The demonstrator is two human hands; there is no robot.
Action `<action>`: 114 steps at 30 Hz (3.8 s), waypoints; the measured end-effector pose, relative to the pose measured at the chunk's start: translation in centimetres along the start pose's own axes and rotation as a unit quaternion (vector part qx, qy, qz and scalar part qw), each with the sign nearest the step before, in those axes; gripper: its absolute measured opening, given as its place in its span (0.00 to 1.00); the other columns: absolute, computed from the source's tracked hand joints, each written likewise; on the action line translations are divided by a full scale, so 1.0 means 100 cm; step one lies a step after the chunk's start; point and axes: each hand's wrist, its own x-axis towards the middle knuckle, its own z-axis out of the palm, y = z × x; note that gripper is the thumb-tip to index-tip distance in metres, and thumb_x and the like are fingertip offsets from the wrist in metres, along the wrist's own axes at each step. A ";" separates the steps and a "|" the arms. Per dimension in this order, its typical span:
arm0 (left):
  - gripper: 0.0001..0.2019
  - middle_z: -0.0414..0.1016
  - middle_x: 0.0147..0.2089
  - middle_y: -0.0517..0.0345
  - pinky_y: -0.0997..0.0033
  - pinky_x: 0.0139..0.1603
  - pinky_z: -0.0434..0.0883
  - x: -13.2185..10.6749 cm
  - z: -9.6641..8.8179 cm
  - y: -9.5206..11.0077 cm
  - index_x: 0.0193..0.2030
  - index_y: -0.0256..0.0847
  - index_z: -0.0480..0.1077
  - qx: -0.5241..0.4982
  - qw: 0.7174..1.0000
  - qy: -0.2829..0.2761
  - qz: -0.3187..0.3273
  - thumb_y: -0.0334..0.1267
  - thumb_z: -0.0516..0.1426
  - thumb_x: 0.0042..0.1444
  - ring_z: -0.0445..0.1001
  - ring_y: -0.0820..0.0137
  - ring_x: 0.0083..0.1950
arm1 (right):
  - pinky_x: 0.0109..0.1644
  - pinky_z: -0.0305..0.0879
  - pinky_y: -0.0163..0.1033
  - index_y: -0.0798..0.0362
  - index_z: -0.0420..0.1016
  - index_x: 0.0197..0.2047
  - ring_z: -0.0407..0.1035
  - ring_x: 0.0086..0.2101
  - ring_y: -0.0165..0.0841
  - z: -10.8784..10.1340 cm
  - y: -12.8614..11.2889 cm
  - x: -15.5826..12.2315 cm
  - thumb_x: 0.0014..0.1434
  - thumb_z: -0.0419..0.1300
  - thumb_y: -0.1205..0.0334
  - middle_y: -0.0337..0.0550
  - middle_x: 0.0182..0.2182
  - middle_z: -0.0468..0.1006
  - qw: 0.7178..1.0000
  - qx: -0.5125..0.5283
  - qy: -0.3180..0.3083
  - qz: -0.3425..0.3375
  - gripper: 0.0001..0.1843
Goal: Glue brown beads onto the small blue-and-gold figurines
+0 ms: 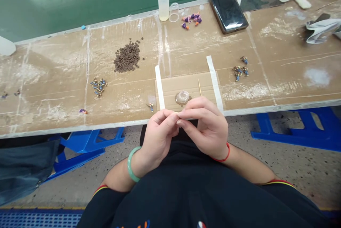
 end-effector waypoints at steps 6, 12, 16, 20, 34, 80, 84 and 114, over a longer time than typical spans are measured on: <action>0.20 0.56 0.19 0.69 0.79 0.24 0.54 -0.002 -0.001 0.001 0.22 0.37 0.67 -0.010 0.999 -0.037 0.027 0.47 0.70 0.49 0.53 0.81 0.22 | 0.40 0.71 0.40 0.48 0.79 0.45 0.71 0.37 0.32 -0.002 0.001 0.000 0.65 0.64 0.70 0.40 0.36 0.75 0.999 0.037 -0.006 0.027 0.08; 0.15 0.60 0.19 0.67 0.77 0.23 0.55 -0.006 -0.004 0.000 0.28 0.38 0.75 0.012 0.997 -0.052 0.063 0.47 0.69 0.52 0.54 0.80 0.22 | 0.40 0.71 0.40 0.49 0.78 0.46 0.70 0.38 0.32 -0.006 0.001 0.002 0.65 0.64 0.71 0.41 0.36 0.75 0.999 0.039 -0.016 0.007 0.09; 0.14 0.65 0.21 0.66 0.77 0.22 0.57 -0.007 -0.005 -0.002 0.29 0.39 0.76 0.033 0.995 -0.042 0.084 0.48 0.70 0.52 0.55 0.80 0.22 | 0.42 0.70 0.42 0.50 0.78 0.46 0.70 0.38 0.33 -0.007 0.000 0.002 0.64 0.64 0.71 0.41 0.36 0.75 0.999 0.026 -0.022 -0.010 0.09; 0.15 0.63 0.19 0.67 0.78 0.22 0.56 -0.008 -0.005 0.000 0.27 0.38 0.76 0.017 0.995 -0.060 0.082 0.48 0.70 0.51 0.54 0.81 0.21 | 0.43 0.70 0.44 0.50 0.78 0.46 0.70 0.38 0.34 -0.009 -0.002 0.004 0.64 0.64 0.71 0.42 0.36 0.75 0.999 0.021 -0.031 -0.019 0.09; 0.15 0.73 0.25 0.63 0.78 0.24 0.62 -0.006 -0.007 0.000 0.28 0.39 0.75 0.012 0.993 -0.081 0.083 0.47 0.71 0.50 0.61 0.80 0.23 | 0.45 0.69 0.44 0.52 0.76 0.44 0.68 0.38 0.33 -0.010 -0.004 0.008 0.65 0.62 0.70 0.41 0.35 0.74 0.997 0.052 -0.060 -0.022 0.06; 0.09 0.70 0.24 0.62 0.70 0.33 0.67 -0.012 -0.010 0.000 0.32 0.43 0.79 0.138 0.972 -0.046 0.185 0.45 0.67 0.57 0.64 0.75 0.26 | 0.44 0.77 0.37 0.50 0.79 0.41 0.77 0.39 0.31 -0.013 -0.009 0.009 0.64 0.62 0.71 0.42 0.38 0.81 0.997 0.035 -0.056 0.028 0.07; 0.17 0.65 0.20 0.62 0.70 0.29 0.63 -0.011 -0.014 -0.001 0.26 0.40 0.76 0.154 0.969 -0.071 0.180 0.47 0.61 0.63 0.62 0.75 0.24 | 0.44 0.77 0.37 0.51 0.80 0.41 0.77 0.39 0.31 -0.014 -0.012 0.010 0.63 0.63 0.72 0.42 0.38 0.81 0.997 0.030 -0.062 0.022 0.08; 0.17 0.70 0.24 0.62 0.75 0.31 0.66 -0.007 -0.014 -0.007 0.24 0.39 0.74 -0.002 0.979 -0.157 0.129 0.49 0.70 0.52 0.67 0.76 0.27 | 0.50 0.73 0.42 0.50 0.77 0.41 0.72 0.42 0.33 -0.009 -0.020 0.007 0.67 0.63 0.65 0.42 0.39 0.76 0.983 0.158 -0.088 0.032 0.01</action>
